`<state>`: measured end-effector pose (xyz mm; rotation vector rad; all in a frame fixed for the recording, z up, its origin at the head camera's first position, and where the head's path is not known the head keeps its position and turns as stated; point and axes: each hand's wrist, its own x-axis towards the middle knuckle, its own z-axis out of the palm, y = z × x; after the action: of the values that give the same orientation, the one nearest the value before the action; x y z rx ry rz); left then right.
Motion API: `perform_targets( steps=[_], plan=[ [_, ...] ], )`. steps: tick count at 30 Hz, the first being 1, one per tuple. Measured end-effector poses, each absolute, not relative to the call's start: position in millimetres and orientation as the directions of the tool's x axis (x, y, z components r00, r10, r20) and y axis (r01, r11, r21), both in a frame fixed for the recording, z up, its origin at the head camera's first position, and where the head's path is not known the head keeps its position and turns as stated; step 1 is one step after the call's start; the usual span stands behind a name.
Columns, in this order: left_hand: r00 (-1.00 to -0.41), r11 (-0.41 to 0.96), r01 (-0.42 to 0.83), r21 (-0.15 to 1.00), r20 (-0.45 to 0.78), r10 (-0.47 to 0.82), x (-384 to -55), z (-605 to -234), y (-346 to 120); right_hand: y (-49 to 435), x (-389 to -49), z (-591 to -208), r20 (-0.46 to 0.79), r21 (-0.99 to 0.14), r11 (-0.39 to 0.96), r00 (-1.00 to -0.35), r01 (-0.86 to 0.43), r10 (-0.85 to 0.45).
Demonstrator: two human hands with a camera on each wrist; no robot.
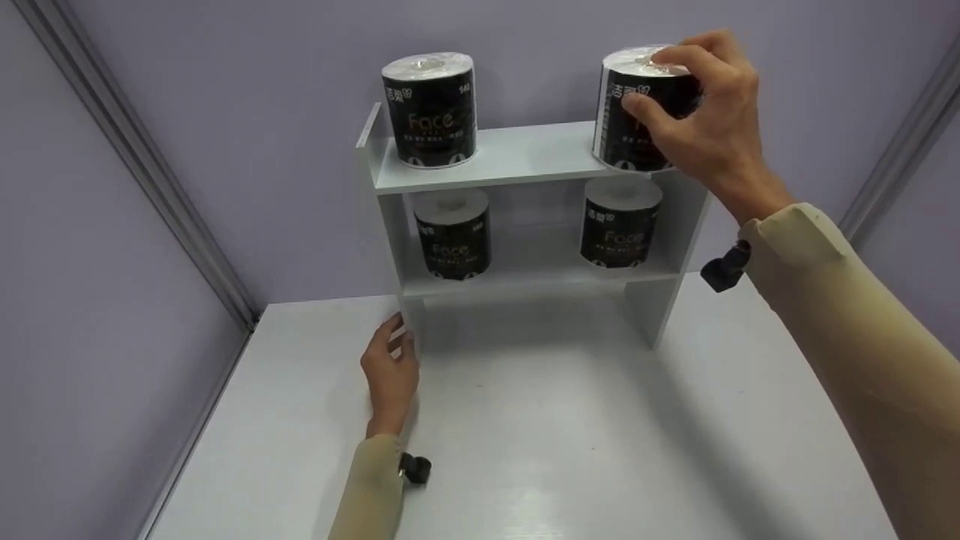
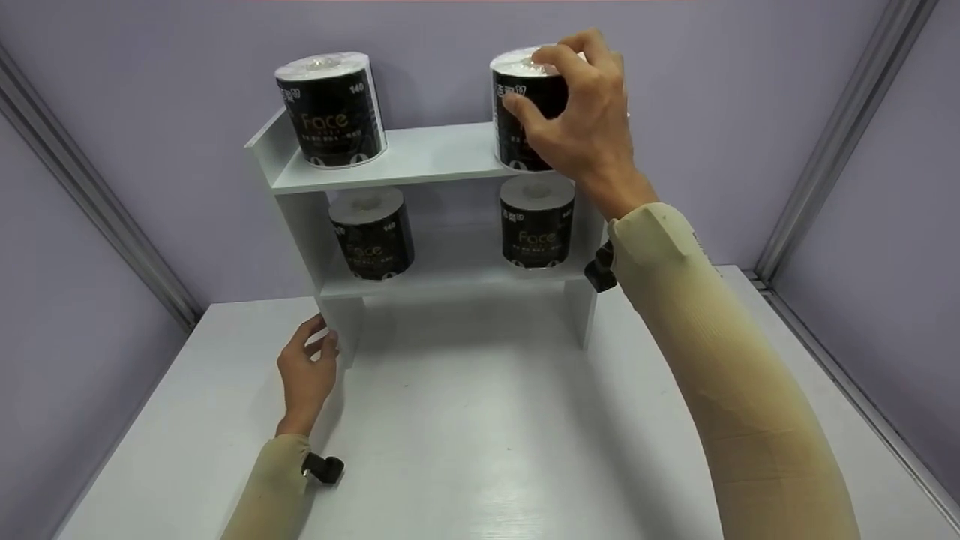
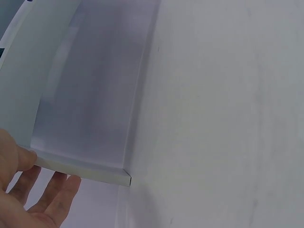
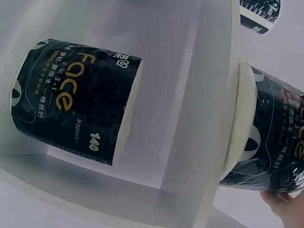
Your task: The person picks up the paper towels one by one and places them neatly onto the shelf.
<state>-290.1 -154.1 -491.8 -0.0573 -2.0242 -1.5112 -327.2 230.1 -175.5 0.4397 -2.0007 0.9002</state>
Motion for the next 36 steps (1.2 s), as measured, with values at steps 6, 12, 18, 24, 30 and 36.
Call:
perform_targets(
  steps=[6,12,18,24,30,36],
  plan=[
    [-0.815,0.361,0.369,0.857,0.484,-0.317,-288.8,-495.0,-156.4,229.5,-329.5,-177.8,0.824,-0.432,0.675,-0.565,-0.598,0.028],
    [-0.814,0.373,0.359,0.856,0.483,-0.324,-289.2,-494.2,-159.9,228.4,-334.1,-178.0,0.811,-0.439,0.688,-0.584,-0.578,0.028],
    [-0.823,0.367,0.348,0.863,0.468,-0.321,-288.3,-495.1,-158.6,226.9,-333.6,-177.5,0.782,-0.455,0.71,-0.623,-0.537,0.03],
    [-0.819,0.372,0.354,0.858,0.477,-0.32,-289.1,-494.6,-159.8,224.8,-330.8,-175.8,0.76,-0.461,0.725,-0.65,-0.512,0.024],
    [-0.823,0.363,0.35,0.863,0.469,-0.321,-289.2,-495.2,-160.1,226.6,-328.9,-176.4,0.746,-0.456,0.731,-0.666,-0.508,0.003],
    [-0.82,0.372,0.354,0.858,0.476,-0.319,-290.5,-494.9,-158.9,232.1,-327.4,-175.4,0.764,-0.421,0.74,-0.645,-0.524,-0.021]
  ],
)
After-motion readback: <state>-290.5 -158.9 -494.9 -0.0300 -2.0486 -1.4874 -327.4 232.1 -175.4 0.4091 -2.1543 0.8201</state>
